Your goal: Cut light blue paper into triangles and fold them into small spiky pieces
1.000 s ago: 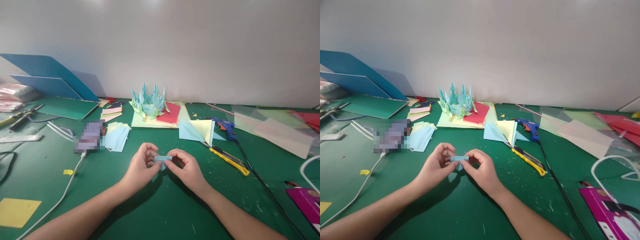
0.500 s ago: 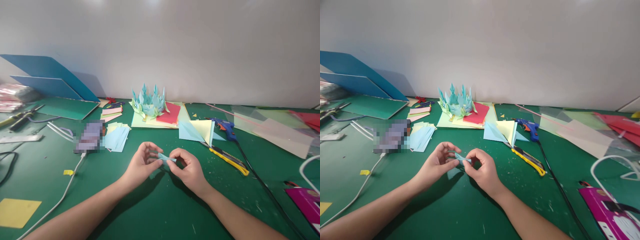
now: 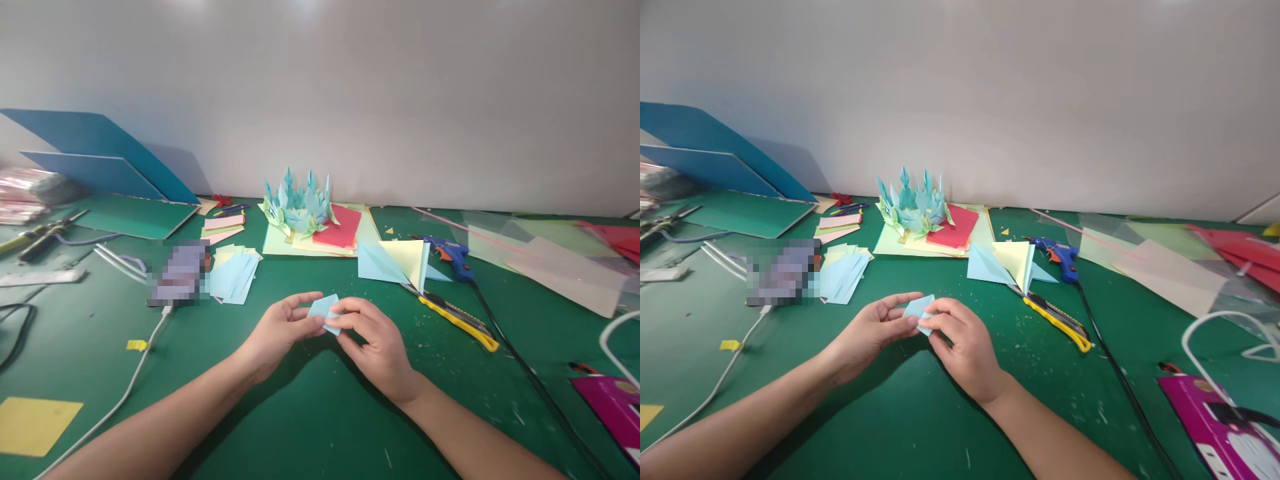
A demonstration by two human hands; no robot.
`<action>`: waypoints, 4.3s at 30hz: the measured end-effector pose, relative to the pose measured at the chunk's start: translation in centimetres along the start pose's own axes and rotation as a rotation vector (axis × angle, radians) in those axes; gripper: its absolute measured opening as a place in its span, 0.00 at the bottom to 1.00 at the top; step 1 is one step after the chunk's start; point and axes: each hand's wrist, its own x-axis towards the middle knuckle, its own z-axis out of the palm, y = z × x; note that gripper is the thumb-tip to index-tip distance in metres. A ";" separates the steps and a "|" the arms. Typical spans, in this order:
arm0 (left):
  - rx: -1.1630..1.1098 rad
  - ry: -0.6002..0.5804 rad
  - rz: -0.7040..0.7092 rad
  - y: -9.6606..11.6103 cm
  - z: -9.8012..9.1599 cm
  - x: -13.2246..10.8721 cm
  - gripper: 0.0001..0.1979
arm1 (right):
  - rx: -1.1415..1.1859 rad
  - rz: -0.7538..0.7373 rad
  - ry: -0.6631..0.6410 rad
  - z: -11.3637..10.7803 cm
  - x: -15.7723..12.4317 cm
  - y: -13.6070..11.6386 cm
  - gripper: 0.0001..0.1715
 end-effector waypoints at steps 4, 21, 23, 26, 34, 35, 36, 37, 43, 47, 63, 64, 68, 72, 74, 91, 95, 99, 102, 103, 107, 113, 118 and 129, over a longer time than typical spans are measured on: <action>-0.056 0.032 0.026 -0.1 -0.2 0.2 0.19 | -0.009 -0.018 -0.016 0.2 -0.1 0.1 0.16; 0.213 0.105 0.206 0.1 0.6 -0.2 0.12 | 0.110 0.221 -0.003 0.1 0.3 -0.2 0.04; 0.234 0.104 0.223 0.1 0.7 -0.3 0.11 | 0.167 0.279 -0.007 0.1 0.3 -0.2 0.05; 0.256 0.104 0.238 0.1 0.8 -0.5 0.10 | 0.241 0.363 0.009 0.2 0.4 -0.2 0.07; 0.259 0.105 0.226 0.0 0.9 -0.6 0.11 | 0.361 0.451 0.033 0.5 0.4 -0.2 0.08; 0.256 0.103 0.223 0.0 0.9 -0.6 0.11 | 0.361 0.448 0.031 0.5 0.4 -0.1 0.09; 0.255 0.102 0.222 0.0 0.9 -0.6 0.12 | 0.359 0.445 0.029 0.5 0.4 -0.1 0.09; 0.255 0.100 0.223 0.0 0.9 -0.5 0.12 | 0.356 0.442 0.030 0.4 0.4 -0.1 0.09; 0.294 0.062 0.257 -0.5 0.5 -0.4 0.13 | 0.359 0.446 0.042 0.4 0.3 -0.1 0.09; 0.356 0.092 0.274 -0.6 0.4 -0.4 0.08 | 0.396 0.464 0.038 0.6 0.2 -0.3 0.08; 0.169 0.093 0.125 0.8 1.0 -0.6 0.13 | 0.723 0.744 -0.113 0.1 0.9 -0.5 0.21; 0.167 0.086 0.118 0.8 0.9 -0.6 0.13 | 0.725 0.751 -0.118 0.1 0.9 -0.4 0.21; 0.170 0.057 0.096 0.8 0.8 -0.6 0.14 | 0.717 0.771 -0.121 0.1 0.9 -0.4 0.21; 0.179 0.044 0.111 0.5 0.8 -0.5 0.13 | 0.707 0.764 -0.137 0.2 0.9 -0.4 0.18; 0.210 0.045 0.136 0.3 0.8 -0.4 0.11 | 0.689 0.762 -0.151 0.2 0.9 -0.3 0.17; 0.181 0.027 0.223 -0.3 0.4 0.0 0.17 | 0.864 0.901 -0.223 0.3 1.0 -0.2 0.20; 0.300 0.044 0.324 -0.4 0.3 0.0 0.15 | 0.851 0.889 -0.238 0.4 0.8 -0.3 0.20; 0.196 -0.060 0.270 -0.5 0.4 0.0 0.16 | 0.860 0.904 -0.205 0.4 0.7 -0.3 0.21; 0.132 -0.160 0.184 -0.5 0.4 0.0 0.16 | 0.886 0.918 -0.213 0.2 0.8 -0.3 0.21; 0.127 -0.157 0.171 -0.5 0.4 0.0 0.15 | 0.890 0.923 -0.232 0.1 0.8 -0.3 0.21; 0.139 -0.133 0.154 -0.4 0.4 -0.1 0.15 | 0.868 0.904 -0.300 -0.1 0.8 -0.3 0.21; 0.218 0.038 0.162 -0.2 0.6 -0.1 0.16 | 0.671 0.721 -0.118 0.2 0.8 -0.2 0.17; 0.323 0.003 0.145 -0.3 0.4 0.0 0.14 | 0.547 0.603 -0.010 0.3 0.5 -0.3 0.11; 0.354 0.001 0.165 -0.6 0.5 0.0 0.14 | 0.430 0.549 -0.004 0.4 0.3 -0.8 0.07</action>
